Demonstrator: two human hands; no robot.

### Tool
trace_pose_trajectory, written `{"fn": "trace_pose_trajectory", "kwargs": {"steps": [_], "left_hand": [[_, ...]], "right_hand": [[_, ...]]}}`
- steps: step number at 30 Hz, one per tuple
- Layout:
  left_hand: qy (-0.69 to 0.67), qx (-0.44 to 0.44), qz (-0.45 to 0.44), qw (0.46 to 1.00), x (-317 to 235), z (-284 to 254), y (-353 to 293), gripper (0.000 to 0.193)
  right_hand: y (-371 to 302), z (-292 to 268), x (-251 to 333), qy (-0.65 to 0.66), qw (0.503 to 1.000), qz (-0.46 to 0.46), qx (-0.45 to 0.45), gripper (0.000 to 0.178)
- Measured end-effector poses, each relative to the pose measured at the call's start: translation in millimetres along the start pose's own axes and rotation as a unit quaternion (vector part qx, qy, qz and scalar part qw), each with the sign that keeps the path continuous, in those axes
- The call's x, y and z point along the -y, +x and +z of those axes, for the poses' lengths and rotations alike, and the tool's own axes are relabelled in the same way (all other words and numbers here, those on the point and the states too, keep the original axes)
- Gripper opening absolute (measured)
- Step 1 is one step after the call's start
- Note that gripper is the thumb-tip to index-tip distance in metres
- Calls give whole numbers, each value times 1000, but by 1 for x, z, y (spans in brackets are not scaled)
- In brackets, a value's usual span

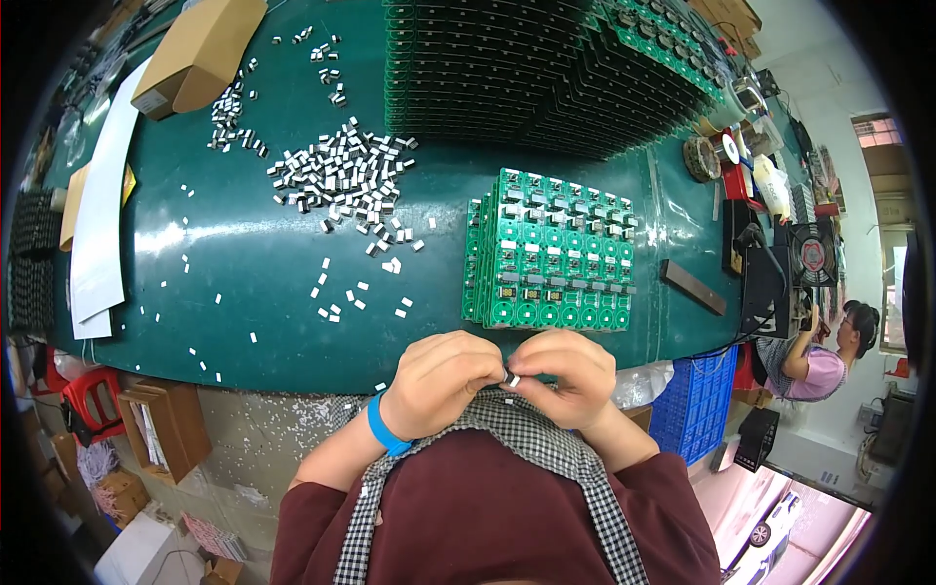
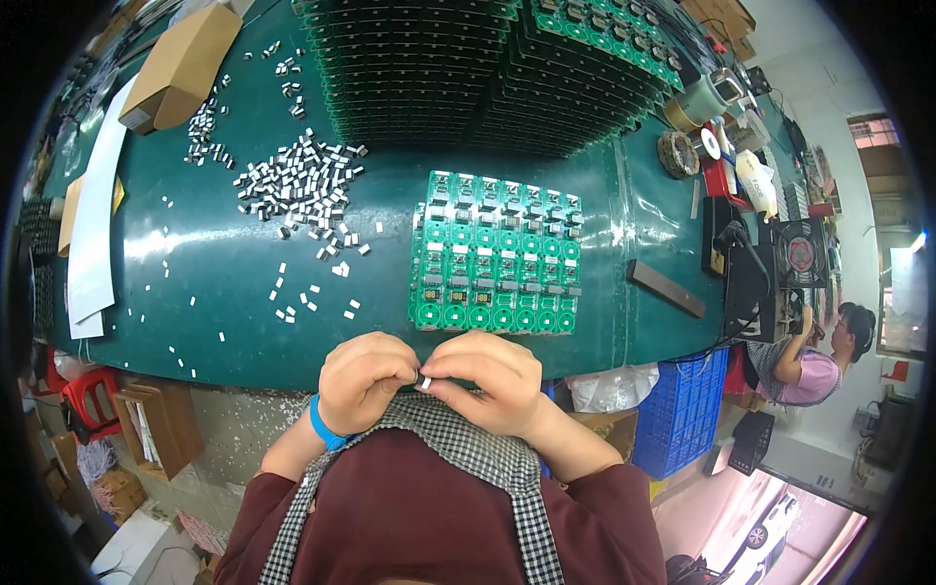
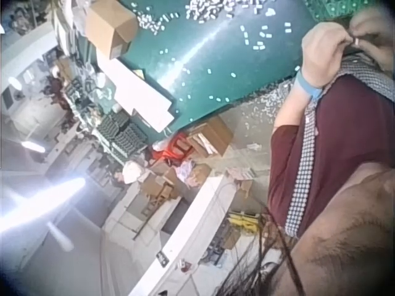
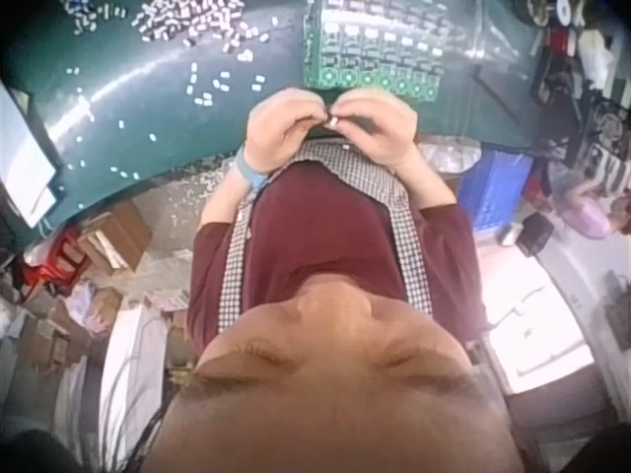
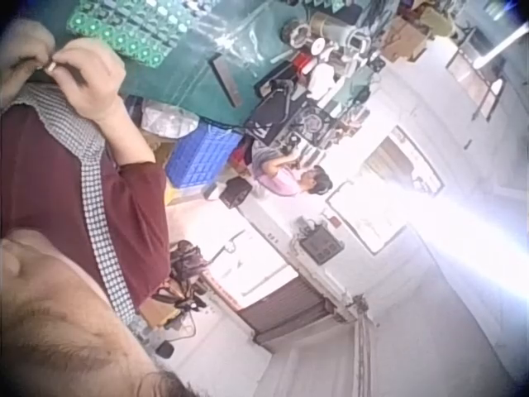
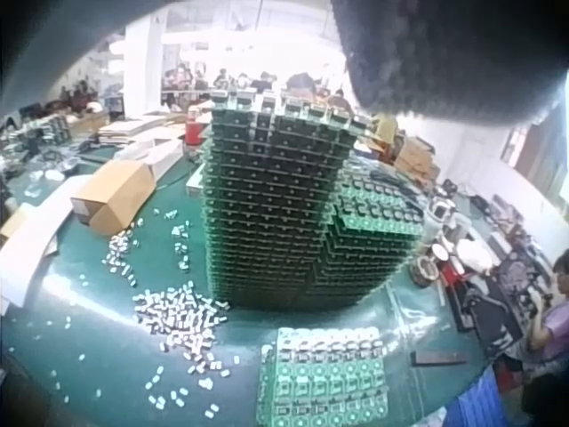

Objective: The person attaches small components onto circuit boards by hand and stacks the assembled circuit boards on the workbench.

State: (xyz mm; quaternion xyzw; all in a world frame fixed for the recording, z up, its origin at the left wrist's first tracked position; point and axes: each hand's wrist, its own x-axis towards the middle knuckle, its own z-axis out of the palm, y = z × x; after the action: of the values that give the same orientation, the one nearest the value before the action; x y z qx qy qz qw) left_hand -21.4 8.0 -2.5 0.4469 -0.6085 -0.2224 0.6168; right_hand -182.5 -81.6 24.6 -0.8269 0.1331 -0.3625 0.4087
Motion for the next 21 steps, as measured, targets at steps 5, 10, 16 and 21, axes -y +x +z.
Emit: {"fn": "trace_pose_trajectory", "kwargs": {"steps": [5, 10, 16, 21], "left_hand": [[-13, -4, 47, 999, 4, 2, -2, 23], [-11, 8, 30, 999, 1, -1, -2, 14], [11, -11, 22, 1000, 0, -3, 3, 26], [64, -28, 47, 996, 1, -2, 0, 25]], "right_hand": [[3, -2, 1, 14, 1000, -19, 20, 21], [5, -5, 4, 11, 999, -9, 40, 23], [1, -5, 8, -72, 997, -34, 0, 23], [1, -4, 7, -91, 994, -54, 0, 23]]}}
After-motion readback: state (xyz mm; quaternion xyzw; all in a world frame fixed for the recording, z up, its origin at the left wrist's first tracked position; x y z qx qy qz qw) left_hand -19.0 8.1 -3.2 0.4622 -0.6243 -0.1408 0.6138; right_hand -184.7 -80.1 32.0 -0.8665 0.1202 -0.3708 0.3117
